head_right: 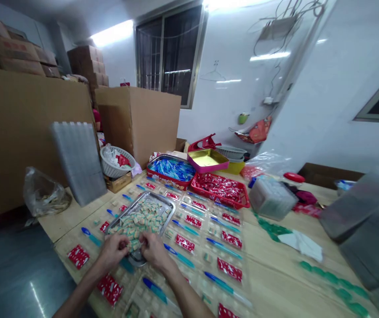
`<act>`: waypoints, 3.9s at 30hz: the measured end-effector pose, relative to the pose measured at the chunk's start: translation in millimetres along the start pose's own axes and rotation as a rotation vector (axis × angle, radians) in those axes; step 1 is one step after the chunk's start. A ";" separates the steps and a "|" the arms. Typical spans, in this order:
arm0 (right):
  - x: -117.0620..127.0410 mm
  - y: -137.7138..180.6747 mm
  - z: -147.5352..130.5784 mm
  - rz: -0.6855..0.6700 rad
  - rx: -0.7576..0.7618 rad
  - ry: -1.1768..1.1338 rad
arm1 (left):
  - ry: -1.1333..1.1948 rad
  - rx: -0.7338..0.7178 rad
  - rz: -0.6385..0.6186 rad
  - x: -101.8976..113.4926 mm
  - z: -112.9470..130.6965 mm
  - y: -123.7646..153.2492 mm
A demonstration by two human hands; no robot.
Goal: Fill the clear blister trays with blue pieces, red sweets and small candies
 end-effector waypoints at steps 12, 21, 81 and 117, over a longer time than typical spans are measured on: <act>-9.2 -6.5 -12.3 -0.014 -0.030 0.202 | 0.051 0.002 0.041 -13.1 -4.1 3.3; -0.6 8.5 -2.0 0.055 -0.040 0.167 | -0.027 -0.011 -0.017 -34.7 15.4 4.0; -18.9 -9.4 -9.4 -0.035 -0.057 -0.128 | 0.488 0.126 0.427 50.8 -59.4 32.4; -118.5 1.7 -98.6 -0.174 0.076 0.475 | 0.840 0.355 0.492 21.6 -84.4 100.9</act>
Point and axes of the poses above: each hand's wrist, its own y-axis away from the middle knuckle, its own x-axis out of the back of the hand, z = x × y, the point moved 3 cm from there along -y, towards the middle knuckle, and after that the axes turned 6 degrees about -x, right-handed, at the moved point
